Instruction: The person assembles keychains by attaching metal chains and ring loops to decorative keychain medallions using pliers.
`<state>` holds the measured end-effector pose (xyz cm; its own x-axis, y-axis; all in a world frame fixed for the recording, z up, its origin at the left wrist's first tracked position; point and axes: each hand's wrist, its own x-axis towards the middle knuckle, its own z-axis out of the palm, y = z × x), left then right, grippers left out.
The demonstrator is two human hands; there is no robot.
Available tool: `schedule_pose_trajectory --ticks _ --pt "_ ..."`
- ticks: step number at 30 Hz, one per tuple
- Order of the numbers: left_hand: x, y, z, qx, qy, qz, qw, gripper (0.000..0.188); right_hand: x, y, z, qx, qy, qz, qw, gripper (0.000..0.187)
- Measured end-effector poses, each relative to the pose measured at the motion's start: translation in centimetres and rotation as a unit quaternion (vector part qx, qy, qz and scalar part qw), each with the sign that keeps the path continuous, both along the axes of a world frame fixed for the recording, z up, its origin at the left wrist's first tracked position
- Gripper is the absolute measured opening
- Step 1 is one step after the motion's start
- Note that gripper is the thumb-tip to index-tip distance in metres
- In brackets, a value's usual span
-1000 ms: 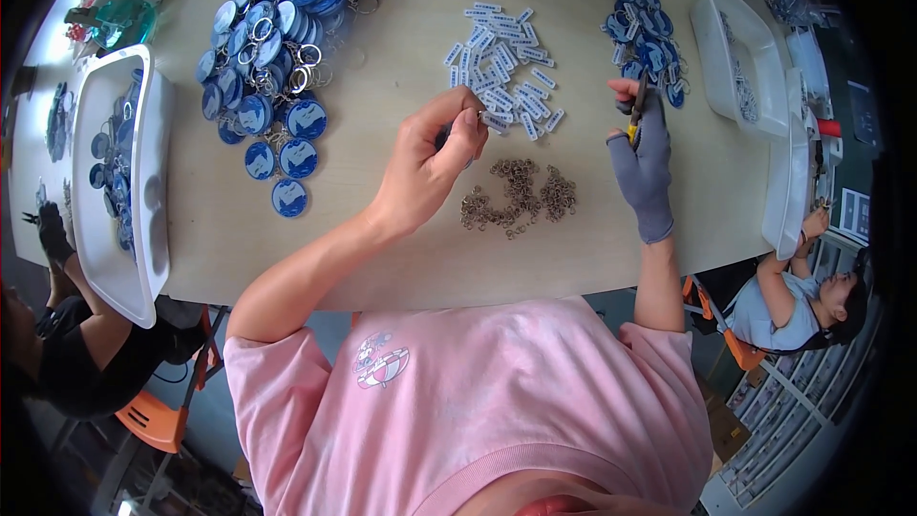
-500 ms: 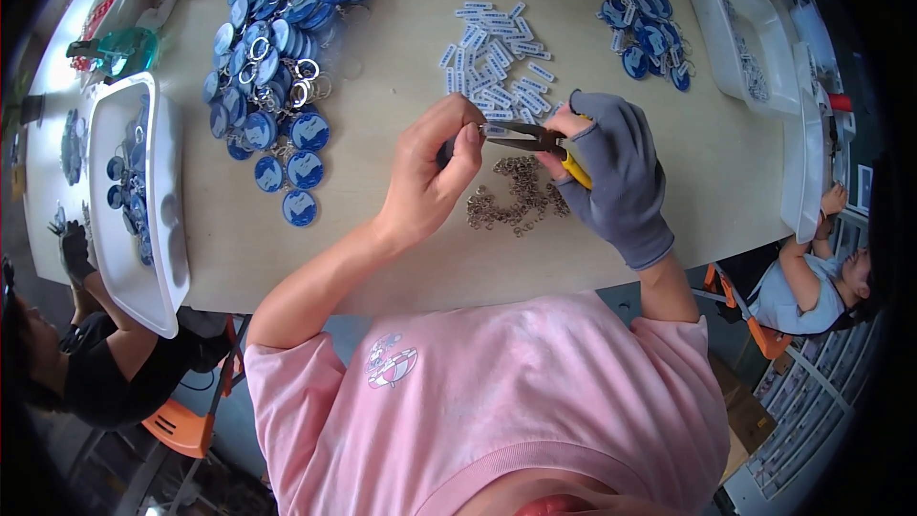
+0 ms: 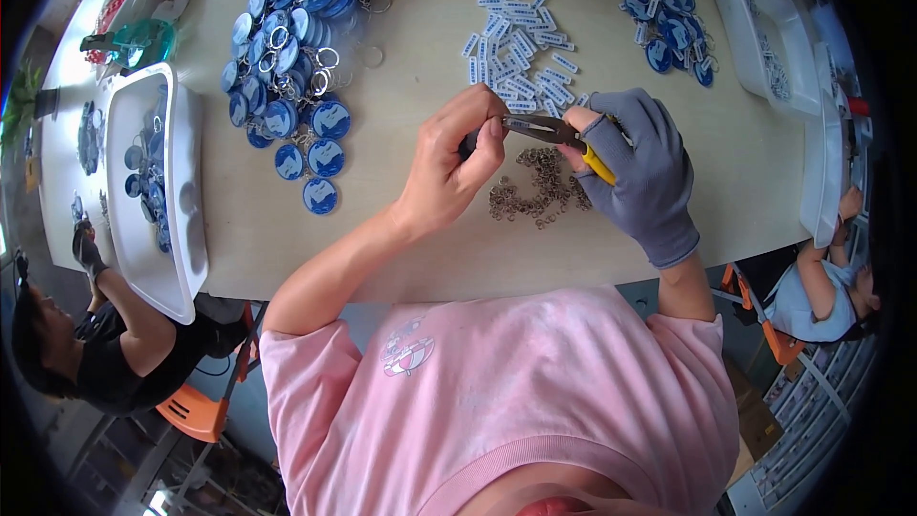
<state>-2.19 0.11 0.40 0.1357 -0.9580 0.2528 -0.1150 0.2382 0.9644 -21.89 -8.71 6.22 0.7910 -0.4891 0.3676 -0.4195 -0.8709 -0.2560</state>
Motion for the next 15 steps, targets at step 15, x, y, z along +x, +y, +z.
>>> schedule_pose_trajectory --ticks 15 --pt "0.11 -0.14 0.25 -0.009 -0.001 -0.023 1.0 0.005 -0.29 0.72 0.1 -0.014 0.011 -0.024 1.0 0.035"
